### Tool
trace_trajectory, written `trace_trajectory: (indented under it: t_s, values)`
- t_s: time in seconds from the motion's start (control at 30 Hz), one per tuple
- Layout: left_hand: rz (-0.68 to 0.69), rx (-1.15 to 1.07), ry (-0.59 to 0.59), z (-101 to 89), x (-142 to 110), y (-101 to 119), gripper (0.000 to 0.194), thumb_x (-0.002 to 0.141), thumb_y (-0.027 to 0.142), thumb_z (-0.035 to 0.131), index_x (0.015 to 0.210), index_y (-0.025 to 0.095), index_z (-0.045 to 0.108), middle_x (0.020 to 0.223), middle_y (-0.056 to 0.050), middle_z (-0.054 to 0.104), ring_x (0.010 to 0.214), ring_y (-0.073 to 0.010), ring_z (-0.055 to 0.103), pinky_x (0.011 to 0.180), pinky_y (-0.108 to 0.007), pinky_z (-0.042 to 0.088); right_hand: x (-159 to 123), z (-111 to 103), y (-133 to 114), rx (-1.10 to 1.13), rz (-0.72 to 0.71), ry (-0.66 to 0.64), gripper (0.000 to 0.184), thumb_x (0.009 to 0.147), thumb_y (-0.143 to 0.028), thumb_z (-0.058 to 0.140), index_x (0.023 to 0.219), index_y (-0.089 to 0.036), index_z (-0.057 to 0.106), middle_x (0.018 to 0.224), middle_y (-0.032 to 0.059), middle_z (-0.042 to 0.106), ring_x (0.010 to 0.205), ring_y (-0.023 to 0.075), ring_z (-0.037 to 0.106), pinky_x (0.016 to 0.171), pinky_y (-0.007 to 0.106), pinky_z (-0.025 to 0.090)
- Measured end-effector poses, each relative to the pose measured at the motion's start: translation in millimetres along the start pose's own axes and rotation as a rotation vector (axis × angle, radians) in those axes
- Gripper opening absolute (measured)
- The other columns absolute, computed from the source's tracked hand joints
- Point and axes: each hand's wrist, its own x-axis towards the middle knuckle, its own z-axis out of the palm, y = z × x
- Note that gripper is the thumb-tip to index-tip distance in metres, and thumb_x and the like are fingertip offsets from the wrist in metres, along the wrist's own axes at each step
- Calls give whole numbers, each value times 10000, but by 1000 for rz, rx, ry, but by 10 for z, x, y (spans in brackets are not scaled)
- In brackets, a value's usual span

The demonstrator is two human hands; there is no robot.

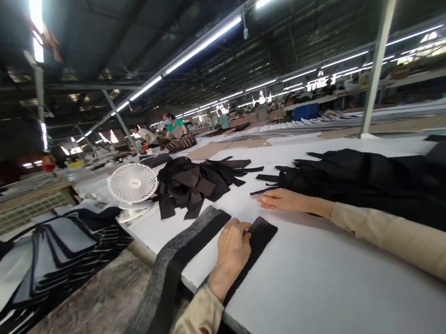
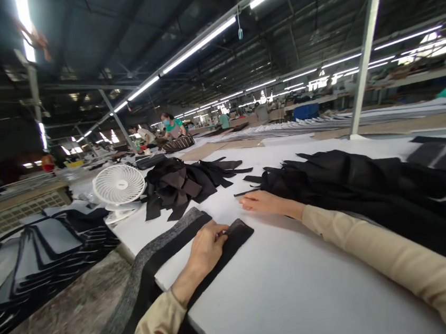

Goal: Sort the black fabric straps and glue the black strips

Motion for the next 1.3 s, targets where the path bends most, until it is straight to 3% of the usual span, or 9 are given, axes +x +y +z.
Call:
trace_trajectory:
  t_s: [0.1, 0.27, 0.8, 0.97, 1.1, 1.2, 1.3]
  values:
    - [52, 46, -38, -21, 48, 37, 277, 825, 98, 486, 944, 233, 695, 914, -43, 627, 913, -182, 585, 782, -268, 418, -69, -115, 43, -49, -42, -30, 347, 899, -307, 445, 1081, -96, 653, 1026, 94, 680, 915, 190, 608, 808, 268, 461]
    - [94, 96, -46, -6, 69, 88, 284, 834, 89, 463, 942, 225, 687, 915, -45, 613, 889, -179, 575, 753, -264, 412, -126, -76, -30, -302, -258, -48, 313, 867, -188, 462, 1072, -100, 682, 1018, 99, 690, 895, 197, 615, 837, 295, 439]
    - [160, 150, -43, 2, 48, 93, 312, 843, 75, 412, 960, 198, 674, 903, -48, 586, 871, -177, 551, 738, -265, 404, -85, 38, -85, -546, -407, -36, 236, 893, -132, 424, 875, -139, 659, 849, 42, 637, 780, 152, 556, 746, 252, 404]
    - [223, 197, -53, 7, 19, 56, 407, 872, 67, 346, 1065, 247, 656, 924, -40, 567, 844, -168, 534, 729, -260, 409, -89, 130, 39, -918, -600, -25, 245, 921, -80, 395, 869, -155, 622, 855, 46, 597, 783, 157, 515, 598, 240, 355]
    - [292, 314, -81, 2, -4, 27, 443, 893, 71, 297, 1075, 251, 659, 994, -49, 561, 862, -175, 523, 767, -275, 417, -122, 110, 133, -1024, -761, -13, 232, 948, -108, 386, 964, -148, 613, 912, 65, 601, 831, 169, 502, 634, 259, 397]
    - [290, 333, -86, -20, -4, 34, 448, 890, 69, 294, 1076, 250, 660, 988, -50, 561, 859, -174, 531, 766, -275, 424, -148, 29, 166, -1008, -734, -12, 263, 954, -126, 383, 1096, -170, 599, 983, 70, 614, 857, 173, 522, 691, 278, 431]
    - [259, 319, -94, -18, 62, 76, 421, 888, 84, 311, 1027, 238, 677, 958, -54, 561, 841, -173, 553, 722, -269, 432, -135, -54, 166, -939, -564, 27, 280, 900, -58, 438, 1041, -183, 645, 1039, 71, 630, 921, 189, 560, 778, 306, 452]
